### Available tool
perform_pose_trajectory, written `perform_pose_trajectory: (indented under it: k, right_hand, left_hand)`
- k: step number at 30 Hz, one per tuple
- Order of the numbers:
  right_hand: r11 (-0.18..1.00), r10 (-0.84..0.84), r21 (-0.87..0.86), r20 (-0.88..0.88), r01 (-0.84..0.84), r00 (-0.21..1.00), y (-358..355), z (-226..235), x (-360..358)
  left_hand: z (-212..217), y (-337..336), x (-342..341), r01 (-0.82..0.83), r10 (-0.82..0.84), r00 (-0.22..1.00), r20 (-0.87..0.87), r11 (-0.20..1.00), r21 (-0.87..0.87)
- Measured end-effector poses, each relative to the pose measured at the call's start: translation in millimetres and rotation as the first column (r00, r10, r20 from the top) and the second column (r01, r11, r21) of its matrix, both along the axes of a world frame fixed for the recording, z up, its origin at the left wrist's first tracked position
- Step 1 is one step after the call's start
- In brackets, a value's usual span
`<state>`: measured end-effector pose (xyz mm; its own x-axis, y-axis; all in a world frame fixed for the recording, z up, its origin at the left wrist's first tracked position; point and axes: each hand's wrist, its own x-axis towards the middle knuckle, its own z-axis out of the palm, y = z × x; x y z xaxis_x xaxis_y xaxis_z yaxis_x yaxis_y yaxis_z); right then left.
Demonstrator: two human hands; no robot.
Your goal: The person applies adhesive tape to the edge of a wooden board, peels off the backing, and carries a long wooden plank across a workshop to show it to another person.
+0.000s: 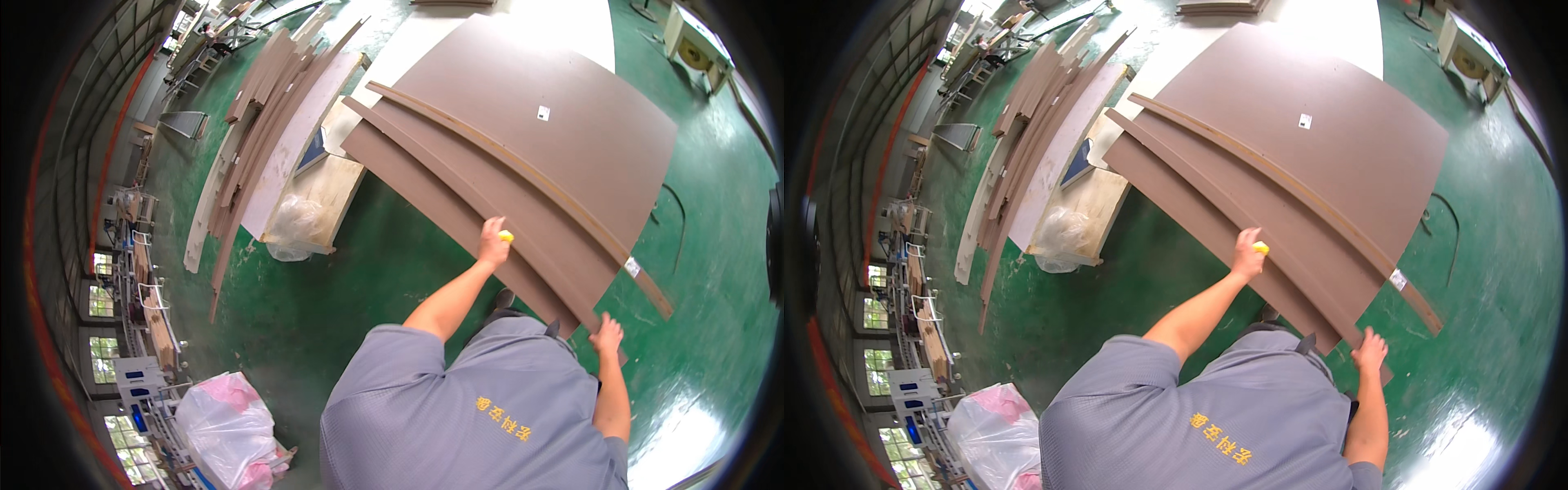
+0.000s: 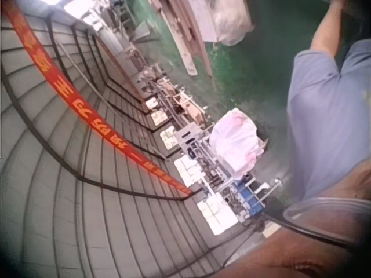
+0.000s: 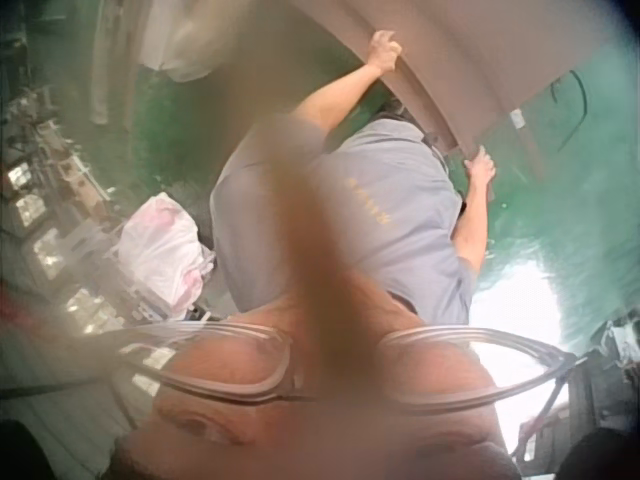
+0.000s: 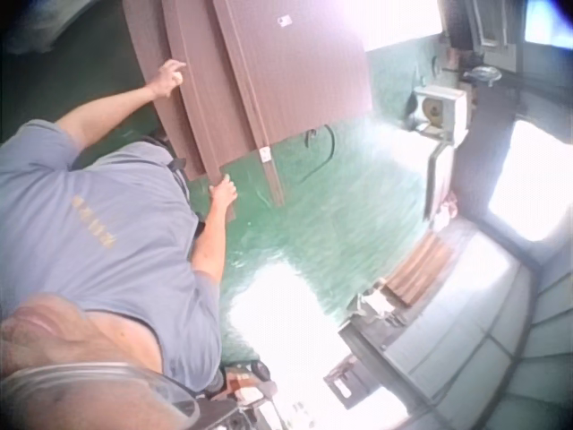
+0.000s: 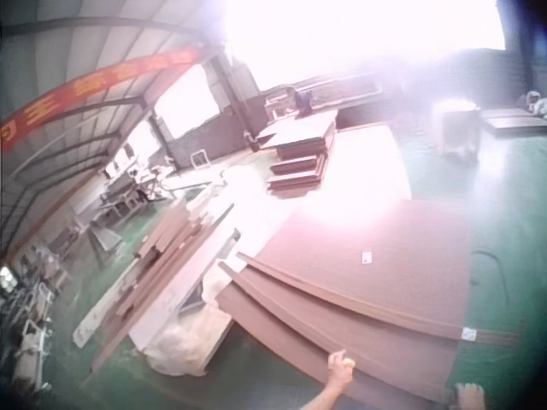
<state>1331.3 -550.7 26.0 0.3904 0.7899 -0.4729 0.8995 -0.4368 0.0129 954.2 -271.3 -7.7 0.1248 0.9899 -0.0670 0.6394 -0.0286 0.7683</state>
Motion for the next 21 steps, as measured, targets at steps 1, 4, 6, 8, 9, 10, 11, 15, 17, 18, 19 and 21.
perform_pose_trajectory:
  k: [1, 4, 6, 8, 9, 10, 11, 15, 17, 18, 19, 21]
  right_hand:
    - [0.997, 0.04, -0.064, -0.07, -0.045, 0.997, -9.9, -3.3, 5.6]
    - [0.988, 0.04, 0.152, -0.311, 0.008, 0.95, -28.7, 19.5, -5.5]
    - [0.963, 0.056, 0.268, -0.333, 0.037, 0.941, -52.4, 43.1, 7.6]
    - [0.95, 0.103, 0.31, -0.402, 0.029, 0.91, -66.0, 69.5, 23.1]
    - [0.928, 0.157, 0.373, -0.43, 0.016, 0.889, -71.3, 78.2, 31.1]
    - [0.942, 0.082, 0.319, -0.511, 0.1, 0.856, -71.9, 85.0, 37.7]
    - [0.948, 0.0, 0.259, -0.582, 0.185, 0.814, -74.1, 87.2, 48.7]
    - [0.903, -0.141, 0.154, -0.775, 0.4, 0.617, -79.1, 73.7, 85.0]
    - [0.902, -0.134, 0.19, -0.729, 0.386, 0.671, -73.1, 59.7, 104.3]
    - [0.905, -0.051, 0.271, -0.696, 0.327, 0.717, -73.4, 37.4, 112.1]
    - [0.896, 0.032, 0.353, -0.657, 0.27, 0.753, -67.6, 17.5, 118.8]
    - [0.935, 0.256, 0.326, -0.357, -0.137, 0.898, -44.1, 7.0, 131.6]
  left_hand:
    - [-2.0, -4.4, -3.1, -0.126, 0.148, 0.979, 0.143, 0.98, -0.153]
    - [-29.5, -21.9, -22.5, -0.373, 0.595, 0.741, 0.31, 0.749, -0.547]
    - [-6.5, -11.6, -1.4, -0.207, 0.61, 0.679, 0.408, 0.692, -0.691]
    - [14.9, -5.6, -2.1, -0.005, 0.639, 0.588, 0.496, 0.616, -0.787]
    - [13.4, -7.8, 3.5, -0.058, 0.661, 0.587, 0.467, 0.61, -0.79]
    - [10.4, -8.5, 6.2, -0.116, 0.684, 0.582, 0.44, 0.605, -0.788]
    - [10.9, -8.1, 14.1, -0.168, 0.703, 0.578, 0.414, 0.6, -0.782]
    - [11.9, -30.8, 39.1, -0.212, 0.657, 0.612, 0.44, 0.673, -0.709]
    - [17.6, -52.0, 50.0, -0.211, 0.634, 0.637, 0.437, 0.689, -0.693]
    - [15.8, -70.6, 46.7, -0.219, 0.62, 0.641, 0.453, 0.713, -0.667]
    - [14.4, -87.0, 45.1, -0.225, 0.6, 0.649, 0.468, 0.739, -0.635]
    - [20.6, -123.6, 44.6, -0.189, 0.6, 0.666, 0.442, 0.709, -0.679]
